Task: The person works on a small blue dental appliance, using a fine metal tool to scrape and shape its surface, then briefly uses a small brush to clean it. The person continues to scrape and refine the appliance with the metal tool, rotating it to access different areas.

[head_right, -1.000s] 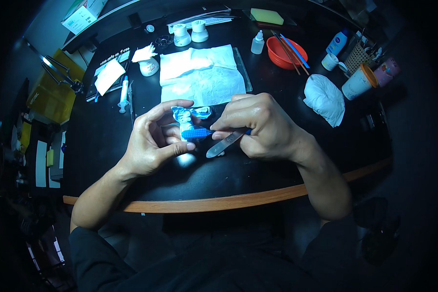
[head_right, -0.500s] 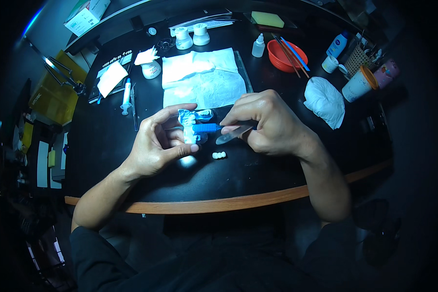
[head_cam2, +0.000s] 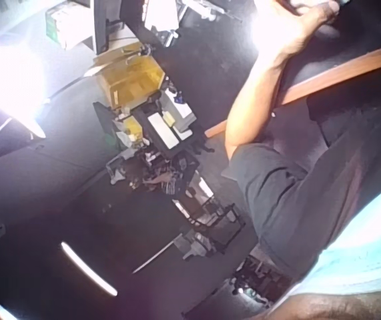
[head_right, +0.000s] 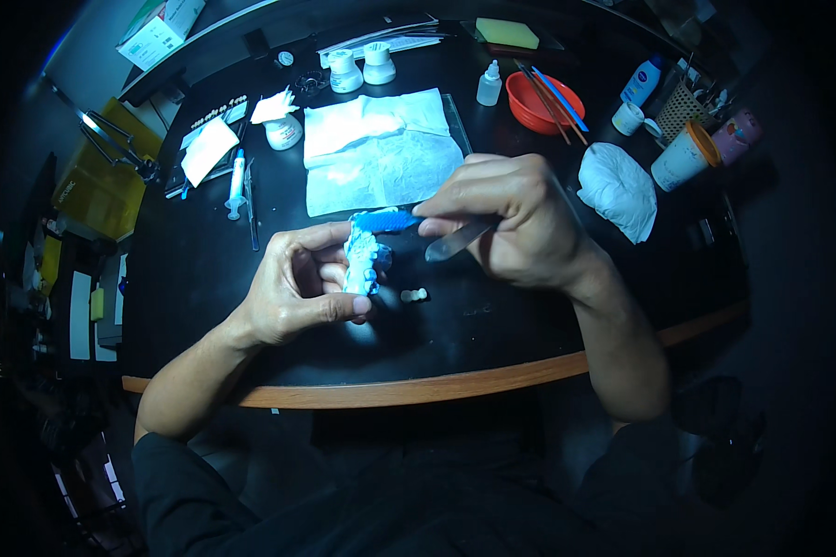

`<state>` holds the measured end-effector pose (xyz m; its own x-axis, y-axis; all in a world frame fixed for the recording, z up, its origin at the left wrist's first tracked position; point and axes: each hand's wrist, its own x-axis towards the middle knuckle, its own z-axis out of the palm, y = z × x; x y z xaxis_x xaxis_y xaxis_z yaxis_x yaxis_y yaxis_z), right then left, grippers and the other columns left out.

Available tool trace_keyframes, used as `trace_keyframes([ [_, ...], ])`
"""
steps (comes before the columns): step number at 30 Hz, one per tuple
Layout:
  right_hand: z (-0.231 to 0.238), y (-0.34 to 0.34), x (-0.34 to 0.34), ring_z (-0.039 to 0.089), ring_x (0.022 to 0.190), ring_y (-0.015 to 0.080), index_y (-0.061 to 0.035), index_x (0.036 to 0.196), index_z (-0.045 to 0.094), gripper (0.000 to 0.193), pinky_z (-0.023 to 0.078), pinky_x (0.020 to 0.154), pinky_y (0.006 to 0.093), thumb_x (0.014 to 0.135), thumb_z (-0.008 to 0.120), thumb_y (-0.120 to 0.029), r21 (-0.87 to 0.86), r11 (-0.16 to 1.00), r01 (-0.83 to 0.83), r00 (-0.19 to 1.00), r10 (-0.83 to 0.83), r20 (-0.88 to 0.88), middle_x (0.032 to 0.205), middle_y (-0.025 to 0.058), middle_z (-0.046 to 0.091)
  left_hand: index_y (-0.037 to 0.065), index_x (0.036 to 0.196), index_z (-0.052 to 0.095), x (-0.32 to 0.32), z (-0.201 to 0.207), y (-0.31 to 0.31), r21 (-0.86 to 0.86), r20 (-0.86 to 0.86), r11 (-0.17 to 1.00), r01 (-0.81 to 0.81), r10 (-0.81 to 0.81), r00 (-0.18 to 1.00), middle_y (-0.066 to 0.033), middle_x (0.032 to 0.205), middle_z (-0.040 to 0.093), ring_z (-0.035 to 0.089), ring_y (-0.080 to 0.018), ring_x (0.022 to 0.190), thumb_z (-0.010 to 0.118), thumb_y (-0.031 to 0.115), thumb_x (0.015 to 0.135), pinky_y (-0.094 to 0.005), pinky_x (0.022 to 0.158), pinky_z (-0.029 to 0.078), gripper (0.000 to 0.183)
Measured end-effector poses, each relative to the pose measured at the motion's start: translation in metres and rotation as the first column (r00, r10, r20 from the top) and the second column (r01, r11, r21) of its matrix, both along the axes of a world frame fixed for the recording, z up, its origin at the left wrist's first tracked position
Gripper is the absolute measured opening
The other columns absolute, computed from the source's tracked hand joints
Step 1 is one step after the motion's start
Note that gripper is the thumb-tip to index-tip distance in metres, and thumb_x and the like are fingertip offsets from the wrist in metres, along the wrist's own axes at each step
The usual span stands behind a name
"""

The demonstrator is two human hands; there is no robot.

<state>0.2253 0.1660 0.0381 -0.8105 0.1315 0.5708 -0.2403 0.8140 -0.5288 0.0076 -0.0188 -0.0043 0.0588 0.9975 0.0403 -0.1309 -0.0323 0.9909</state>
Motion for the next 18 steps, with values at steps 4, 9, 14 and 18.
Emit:
trace_keyframes([
  [4,-0.012,-0.003,-0.003,0.074,0.074,0.0247,0.0021,0.096,0.081,0.012,0.055,0.069,0.0342,0.084,0.082,0.002,0.005,0.999,-0.032,0.998,0.032,0.062,0.082,0.0139,0.078,-0.011,0.123,0.063,-0.003,-0.002,-0.001,0.007,0.003,0.997,0.074,-0.074,0.997,-0.0059,0.093,0.071,0.066,-0.0014,0.073,0.085,-0.002,0.085,-0.0155,0.065,0.049,0.045],
  [9,0.001,0.001,0.005,0.073,0.073,0.0259,0.0024,0.088,0.079,0.010,0.055,0.067,0.0355,0.080,0.076,0.008,0.050,0.976,0.212,0.962,-0.218,0.163,0.079,0.0160,0.076,-0.013,0.143,0.055,-0.002,0.007,-0.001,-0.042,-0.028,0.997,0.064,-0.065,0.997,-0.0159,0.103,0.075,0.076,-0.0163,0.083,0.082,0.005,0.083,-0.0288,0.081,0.063,0.068],
  [14,-0.004,0.010,0.008,0.075,0.078,0.0328,0.0030,0.089,0.079,0.015,0.057,0.072,0.0410,0.075,0.074,0.005,0.111,0.980,0.167,0.873,-0.199,0.445,0.085,0.0191,0.076,-0.013,0.146,0.053,-0.005,0.007,-0.001,-0.031,0.022,0.997,0.070,-0.069,0.997,-0.0171,0.106,0.075,0.077,-0.0174,0.085,0.083,0.006,0.083,-0.0299,0.082,0.064,0.073],
  [18,-0.004,0.007,0.011,0.075,0.083,0.0319,0.0023,0.089,0.079,0.015,0.058,0.074,0.0400,0.075,0.075,0.005,0.234,0.957,0.168,0.803,-0.271,0.531,0.088,0.0185,0.076,-0.013,0.148,0.051,-0.005,0.005,-0.002,-0.025,0.040,0.997,0.069,-0.068,0.997,-0.0174,0.108,0.075,0.077,-0.0172,0.087,0.084,0.007,0.082,-0.0295,0.081,0.064,0.076],
])
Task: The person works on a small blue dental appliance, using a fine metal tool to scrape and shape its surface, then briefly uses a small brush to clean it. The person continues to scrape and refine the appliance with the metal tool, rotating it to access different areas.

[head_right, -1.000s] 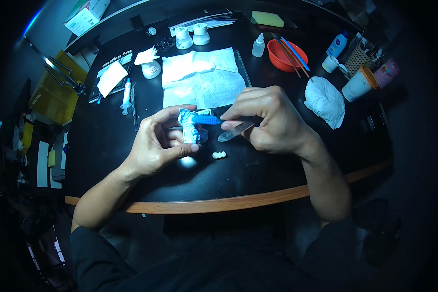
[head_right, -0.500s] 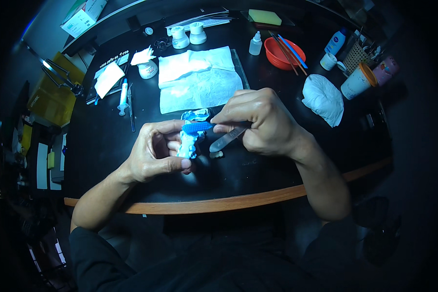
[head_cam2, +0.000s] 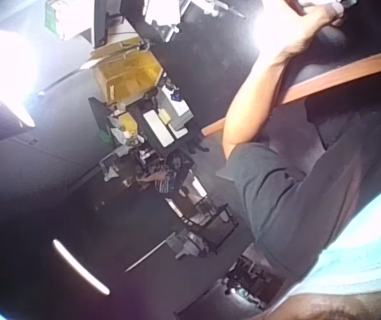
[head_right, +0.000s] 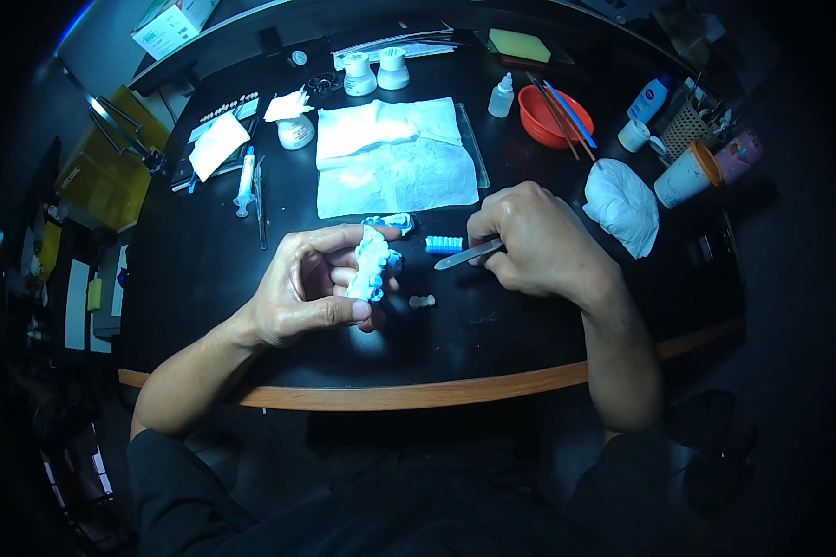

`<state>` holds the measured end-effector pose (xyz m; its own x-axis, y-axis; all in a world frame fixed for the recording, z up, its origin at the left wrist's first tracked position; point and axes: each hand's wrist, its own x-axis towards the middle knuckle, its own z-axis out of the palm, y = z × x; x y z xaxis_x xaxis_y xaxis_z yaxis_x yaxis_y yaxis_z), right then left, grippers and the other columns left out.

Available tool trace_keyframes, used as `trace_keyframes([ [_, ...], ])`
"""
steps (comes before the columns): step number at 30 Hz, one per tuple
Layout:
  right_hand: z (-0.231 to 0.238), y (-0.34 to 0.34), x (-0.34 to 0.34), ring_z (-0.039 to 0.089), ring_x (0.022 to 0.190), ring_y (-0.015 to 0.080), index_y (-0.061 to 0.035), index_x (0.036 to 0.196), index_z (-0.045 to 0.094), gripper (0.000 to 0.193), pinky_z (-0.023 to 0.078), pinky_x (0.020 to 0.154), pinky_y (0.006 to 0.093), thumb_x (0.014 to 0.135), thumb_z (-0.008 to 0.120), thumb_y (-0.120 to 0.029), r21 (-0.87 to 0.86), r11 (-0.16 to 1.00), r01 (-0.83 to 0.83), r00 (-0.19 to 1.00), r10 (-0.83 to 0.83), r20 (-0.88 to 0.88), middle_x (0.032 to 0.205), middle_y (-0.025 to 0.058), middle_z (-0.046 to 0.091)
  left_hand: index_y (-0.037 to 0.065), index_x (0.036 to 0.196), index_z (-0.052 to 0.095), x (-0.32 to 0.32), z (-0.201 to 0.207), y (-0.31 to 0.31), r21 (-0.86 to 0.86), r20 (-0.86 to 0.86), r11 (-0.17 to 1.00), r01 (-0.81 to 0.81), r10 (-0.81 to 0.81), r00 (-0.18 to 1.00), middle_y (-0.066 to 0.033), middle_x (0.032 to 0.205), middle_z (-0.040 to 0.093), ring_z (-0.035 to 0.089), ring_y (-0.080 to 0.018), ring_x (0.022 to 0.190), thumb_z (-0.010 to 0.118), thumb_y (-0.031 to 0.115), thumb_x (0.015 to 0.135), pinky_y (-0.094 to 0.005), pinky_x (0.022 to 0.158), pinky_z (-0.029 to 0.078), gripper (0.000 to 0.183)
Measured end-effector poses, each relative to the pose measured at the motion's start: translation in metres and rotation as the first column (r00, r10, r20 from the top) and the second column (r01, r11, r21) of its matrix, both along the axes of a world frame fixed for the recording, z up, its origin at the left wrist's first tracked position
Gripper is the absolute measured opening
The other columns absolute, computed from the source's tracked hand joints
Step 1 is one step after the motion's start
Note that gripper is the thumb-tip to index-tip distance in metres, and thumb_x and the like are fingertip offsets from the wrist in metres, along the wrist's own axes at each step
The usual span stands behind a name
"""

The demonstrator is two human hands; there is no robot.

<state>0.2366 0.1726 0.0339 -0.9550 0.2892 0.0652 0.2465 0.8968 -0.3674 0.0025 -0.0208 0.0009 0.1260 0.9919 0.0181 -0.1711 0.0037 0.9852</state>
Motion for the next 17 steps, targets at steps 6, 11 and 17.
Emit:
trace_keyframes([
  [6,0.008,-0.004,0.001,0.073,0.077,0.0294,0.0005,0.085,0.078,0.009,0.055,0.068,0.0402,0.077,0.080,0.000,-0.026,0.999,0.027,0.999,-0.026,0.047,0.085,0.0148,0.073,-0.011,0.150,0.051,-0.001,-0.004,0.003,0.035,-0.037,0.999,0.011,-0.010,0.999,-0.0174,0.111,0.075,0.076,-0.0152,0.090,0.085,0.007,0.082,-0.0267,0.081,0.063,0.078],
  [11,0.013,-0.014,-0.006,0.059,0.060,0.0191,0.0015,0.071,0.067,0.026,0.041,0.055,0.0346,0.088,0.084,-0.009,-0.028,0.999,0.043,0.934,-0.050,-0.355,0.070,0.0080,0.061,-0.008,0.148,0.053,0.003,0.002,0.001,0.096,-0.014,0.992,-0.077,0.079,0.997,-0.0155,0.115,0.074,0.075,-0.0114,0.090,0.085,-0.002,0.085,-0.0224,0.077,0.062,0.071],
  [17,-0.004,-0.020,-0.013,0.060,0.063,0.0248,0.0025,0.079,0.065,0.052,0.044,0.060,0.0346,0.112,0.054,-0.035,-0.174,0.983,-0.065,0.764,-0.063,-0.642,0.075,0.0129,0.063,-0.007,0.145,0.054,0.004,-0.005,0.004,0.156,0.015,0.964,-0.214,0.214,0.977,-0.0156,0.122,0.071,0.074,-0.0120,0.095,0.083,-0.007,0.088,-0.0200,0.077,0.062,0.064],
])
